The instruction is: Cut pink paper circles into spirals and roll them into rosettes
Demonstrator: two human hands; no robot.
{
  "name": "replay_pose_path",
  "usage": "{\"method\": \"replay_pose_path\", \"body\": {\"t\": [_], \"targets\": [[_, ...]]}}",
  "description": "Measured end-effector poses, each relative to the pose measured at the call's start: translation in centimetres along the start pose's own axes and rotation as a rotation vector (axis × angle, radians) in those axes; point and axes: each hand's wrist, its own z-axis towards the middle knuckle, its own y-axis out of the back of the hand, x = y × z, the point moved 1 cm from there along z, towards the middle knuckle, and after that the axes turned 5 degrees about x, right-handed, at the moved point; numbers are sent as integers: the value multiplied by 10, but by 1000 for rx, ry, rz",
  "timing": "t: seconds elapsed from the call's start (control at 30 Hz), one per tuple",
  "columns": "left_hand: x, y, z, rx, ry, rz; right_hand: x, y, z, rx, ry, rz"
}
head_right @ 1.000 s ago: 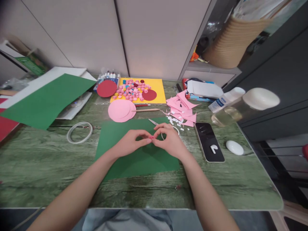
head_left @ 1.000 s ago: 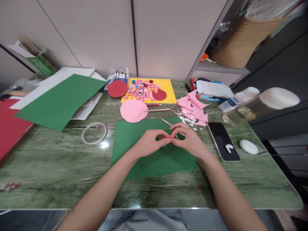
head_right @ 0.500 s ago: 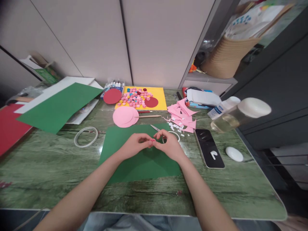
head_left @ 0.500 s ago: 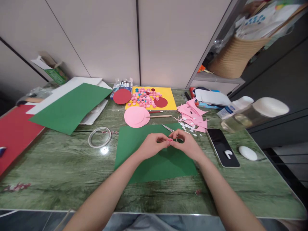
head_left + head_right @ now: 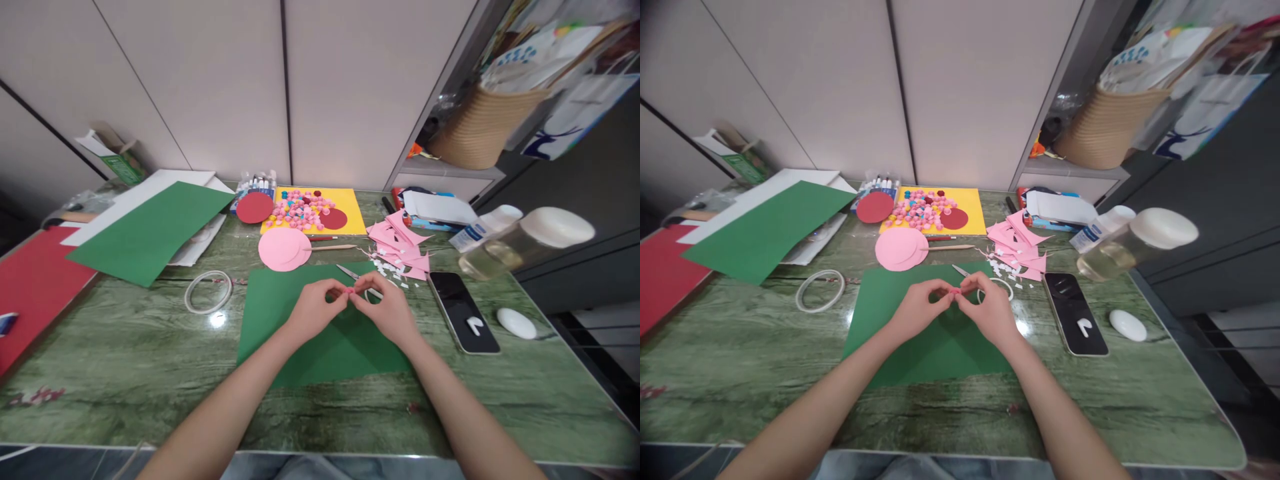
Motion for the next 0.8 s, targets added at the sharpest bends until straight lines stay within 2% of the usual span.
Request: {"method": "replay_pose_path", "body": {"t": [0.27, 0.5, 0.67, 0.8], "targets": [[2, 0, 1, -14, 5, 55, 0, -2, -1, -5, -9, -83], [11, -7, 6, -31, 61, -353, 1, -3, -1, -15, 1, -105], [13, -6, 8, -55, 136, -499, 0, -3, -2, -22, -6, -101], [11, -4, 7, -71, 182, -636, -4, -6, 1, -37, -31, 41]]}}
